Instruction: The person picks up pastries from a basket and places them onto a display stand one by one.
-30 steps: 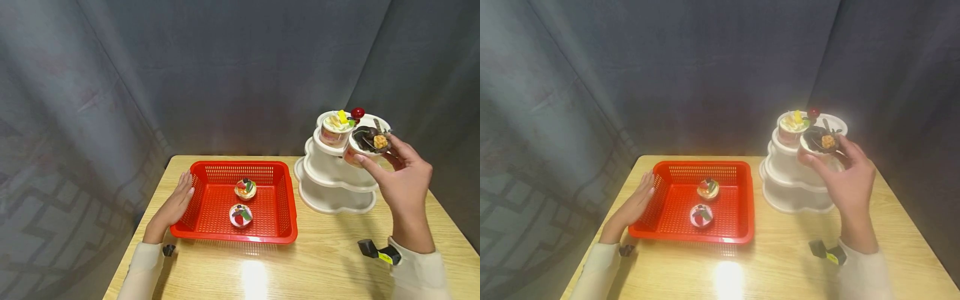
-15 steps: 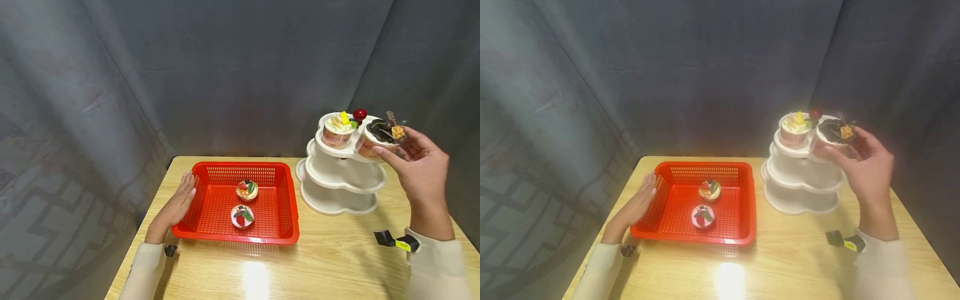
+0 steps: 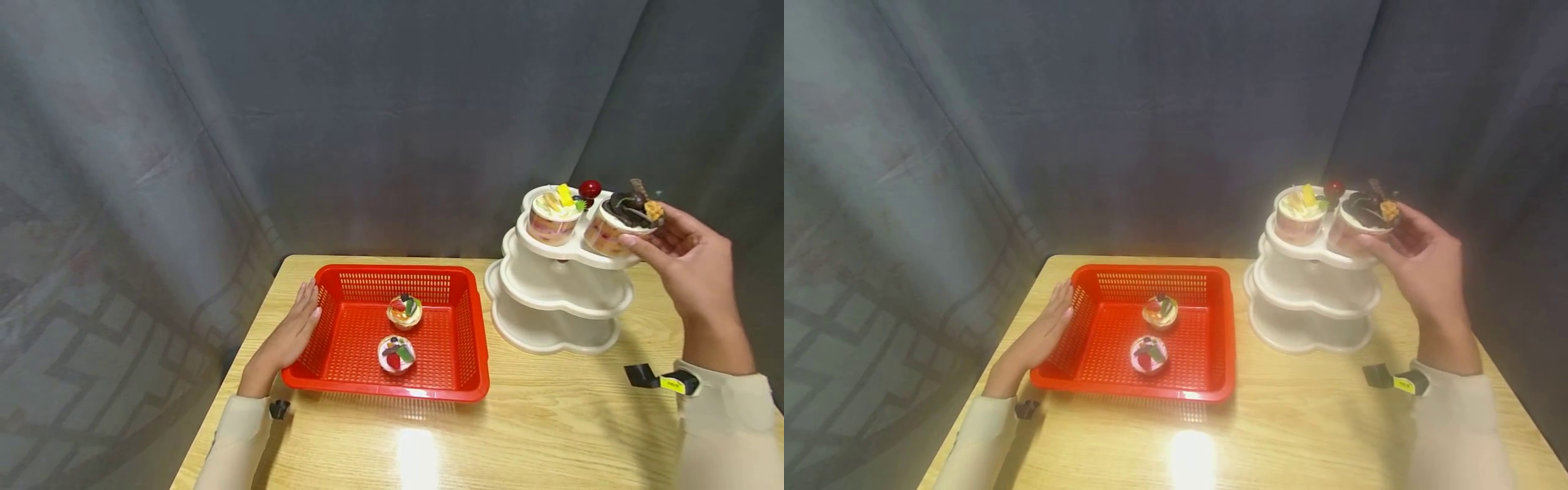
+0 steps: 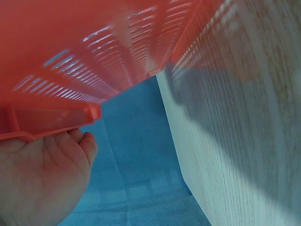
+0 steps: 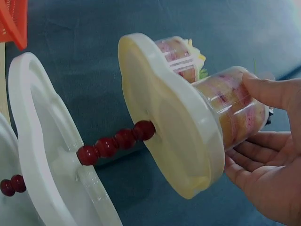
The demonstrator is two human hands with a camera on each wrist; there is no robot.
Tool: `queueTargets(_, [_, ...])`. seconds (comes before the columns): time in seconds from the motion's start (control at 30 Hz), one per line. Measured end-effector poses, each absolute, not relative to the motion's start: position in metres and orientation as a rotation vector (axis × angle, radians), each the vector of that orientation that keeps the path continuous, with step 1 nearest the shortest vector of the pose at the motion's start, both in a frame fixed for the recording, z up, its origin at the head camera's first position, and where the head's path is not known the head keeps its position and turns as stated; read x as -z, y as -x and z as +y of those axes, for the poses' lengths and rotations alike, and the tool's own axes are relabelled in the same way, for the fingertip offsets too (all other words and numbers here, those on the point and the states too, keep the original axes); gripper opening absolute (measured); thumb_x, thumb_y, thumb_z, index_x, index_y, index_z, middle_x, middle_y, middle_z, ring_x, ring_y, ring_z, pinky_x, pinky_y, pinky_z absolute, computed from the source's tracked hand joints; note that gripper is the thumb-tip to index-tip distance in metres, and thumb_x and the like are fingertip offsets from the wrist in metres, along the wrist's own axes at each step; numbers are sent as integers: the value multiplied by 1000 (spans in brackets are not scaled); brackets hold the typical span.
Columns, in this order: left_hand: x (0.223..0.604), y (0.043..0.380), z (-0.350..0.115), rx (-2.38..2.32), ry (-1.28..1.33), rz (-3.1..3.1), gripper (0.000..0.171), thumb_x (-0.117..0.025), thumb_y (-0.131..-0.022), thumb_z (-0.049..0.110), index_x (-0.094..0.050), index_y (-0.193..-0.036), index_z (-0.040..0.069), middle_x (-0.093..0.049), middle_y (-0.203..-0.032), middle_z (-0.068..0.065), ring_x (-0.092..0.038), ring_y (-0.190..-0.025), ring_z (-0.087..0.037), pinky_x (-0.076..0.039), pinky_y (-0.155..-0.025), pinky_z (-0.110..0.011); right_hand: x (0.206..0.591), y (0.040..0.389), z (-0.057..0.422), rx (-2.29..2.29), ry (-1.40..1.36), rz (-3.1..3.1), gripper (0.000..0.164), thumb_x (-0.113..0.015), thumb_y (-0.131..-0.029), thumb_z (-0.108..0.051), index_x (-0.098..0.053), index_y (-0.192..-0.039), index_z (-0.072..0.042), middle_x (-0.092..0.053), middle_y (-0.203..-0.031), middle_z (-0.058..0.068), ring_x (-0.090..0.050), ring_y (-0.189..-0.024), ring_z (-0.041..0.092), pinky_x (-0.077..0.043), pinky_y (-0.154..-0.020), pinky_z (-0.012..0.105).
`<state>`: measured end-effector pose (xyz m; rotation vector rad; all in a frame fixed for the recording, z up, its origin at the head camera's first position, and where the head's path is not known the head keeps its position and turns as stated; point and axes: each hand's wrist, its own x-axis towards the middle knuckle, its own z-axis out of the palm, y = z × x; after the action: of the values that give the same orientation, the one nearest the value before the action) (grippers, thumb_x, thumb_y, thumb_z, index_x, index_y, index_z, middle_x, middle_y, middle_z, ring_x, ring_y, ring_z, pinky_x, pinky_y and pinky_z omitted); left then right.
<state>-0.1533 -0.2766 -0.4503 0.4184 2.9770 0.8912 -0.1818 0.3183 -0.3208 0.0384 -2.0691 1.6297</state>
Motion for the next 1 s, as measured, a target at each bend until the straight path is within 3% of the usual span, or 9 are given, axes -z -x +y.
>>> queueTargets(0.23, [452, 154, -276, -875, -417, 2989, 61, -33, -112, 31, -10, -162, 4, -1, -171, -8, 3, -156, -34, -13, -121, -61, 323, 189, 327, -1520, -103, -2195, 57, -72, -91, 1, -57, -145, -10, -64, -122, -17, -62, -100, -3, -45, -82, 4])
queueTargets(0.43, [453, 155, -277, -883, -420, 2986, 61, -33, -112, 30, -9, -162, 4, -1, -171, -8, 6, -156, -29, -13, -121, -60, 324, 194, 330, -1537, -164, -2223, 58, -70, -92, 3, -55, -147, -8, -65, -119, -19, -63, -97, -5, -46, -82, 4])
queueTargets(0.67, [453, 155, -276, -887, -429, 2991, 61, -33, -112, 29, -10, -162, 4, -1, -171, -9, 7, -156, -28, -13, -121, -60, 325, 195, 332, -1453, -110, -2326, 62, -75, -91, -5, -53, -149, -10, -63, -117, -27, -59, -98, -14, -44, -77, 2])
queueTargets(1.0, [452, 154, -275, -881, -423, 2993, 61, -33, -112, 31, -10, -162, 3, 0, -171, -7, 5, -156, -31, -13, -121, -60, 327, 194, 334, -1417, -77, -2396, 65, -74, -94, -12, -47, -153, -11, -59, -136, -19, -56, -107, -14, -43, -81, 1])
